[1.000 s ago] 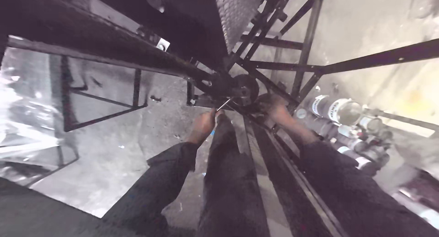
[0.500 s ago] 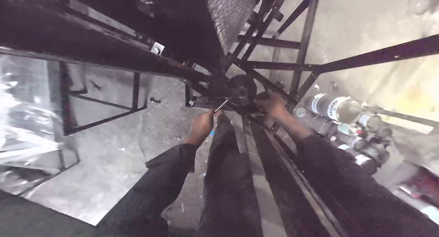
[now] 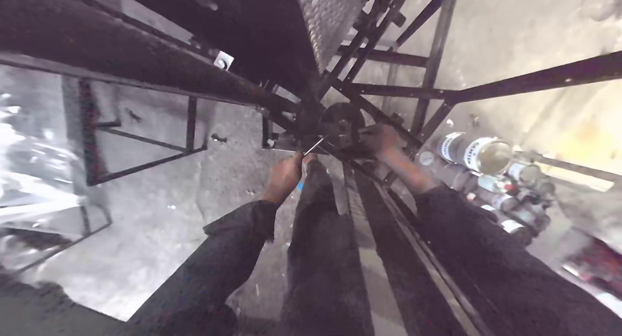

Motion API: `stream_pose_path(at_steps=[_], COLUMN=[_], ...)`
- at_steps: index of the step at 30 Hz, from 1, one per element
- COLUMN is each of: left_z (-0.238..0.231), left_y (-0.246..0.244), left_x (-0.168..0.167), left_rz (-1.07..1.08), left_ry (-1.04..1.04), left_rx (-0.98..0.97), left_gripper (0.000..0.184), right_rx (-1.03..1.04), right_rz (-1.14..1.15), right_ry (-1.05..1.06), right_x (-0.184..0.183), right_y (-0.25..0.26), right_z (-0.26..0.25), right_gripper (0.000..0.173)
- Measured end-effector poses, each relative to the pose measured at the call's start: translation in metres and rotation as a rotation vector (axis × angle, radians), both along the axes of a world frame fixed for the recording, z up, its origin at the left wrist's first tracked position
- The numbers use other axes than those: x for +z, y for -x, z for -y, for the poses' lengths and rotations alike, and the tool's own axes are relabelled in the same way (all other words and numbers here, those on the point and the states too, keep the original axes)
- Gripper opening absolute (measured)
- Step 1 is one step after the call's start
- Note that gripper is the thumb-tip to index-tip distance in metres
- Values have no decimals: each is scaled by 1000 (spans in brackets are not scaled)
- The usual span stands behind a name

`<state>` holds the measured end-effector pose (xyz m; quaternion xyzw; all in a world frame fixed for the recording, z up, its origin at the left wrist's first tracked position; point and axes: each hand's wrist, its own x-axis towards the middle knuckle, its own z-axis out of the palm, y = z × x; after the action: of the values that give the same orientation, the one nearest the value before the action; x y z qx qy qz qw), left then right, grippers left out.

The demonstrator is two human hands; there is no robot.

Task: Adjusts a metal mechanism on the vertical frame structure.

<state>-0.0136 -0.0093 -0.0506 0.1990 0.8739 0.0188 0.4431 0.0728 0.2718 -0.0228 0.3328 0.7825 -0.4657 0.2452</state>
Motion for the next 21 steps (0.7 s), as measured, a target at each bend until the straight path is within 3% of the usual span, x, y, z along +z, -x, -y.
stream_pose_path(at_steps=[5, 8, 21], left_z=[-2, -7, 2], left_y=[0, 2, 2], left_x=[1, 4, 0], left_rz=[34, 37, -23], left_ry=[20, 43, -22], left_rx=[-10, -3, -60], left_gripper=[28, 29, 28], right_rx=[-121, -173, -212], right_rz=[-56, 38, 11], right_ry=[20, 22, 41], right_x=[0, -10, -16], right_y=[-21, -5, 7], right_z=[-14, -15, 4], right_gripper=[26, 23, 17])
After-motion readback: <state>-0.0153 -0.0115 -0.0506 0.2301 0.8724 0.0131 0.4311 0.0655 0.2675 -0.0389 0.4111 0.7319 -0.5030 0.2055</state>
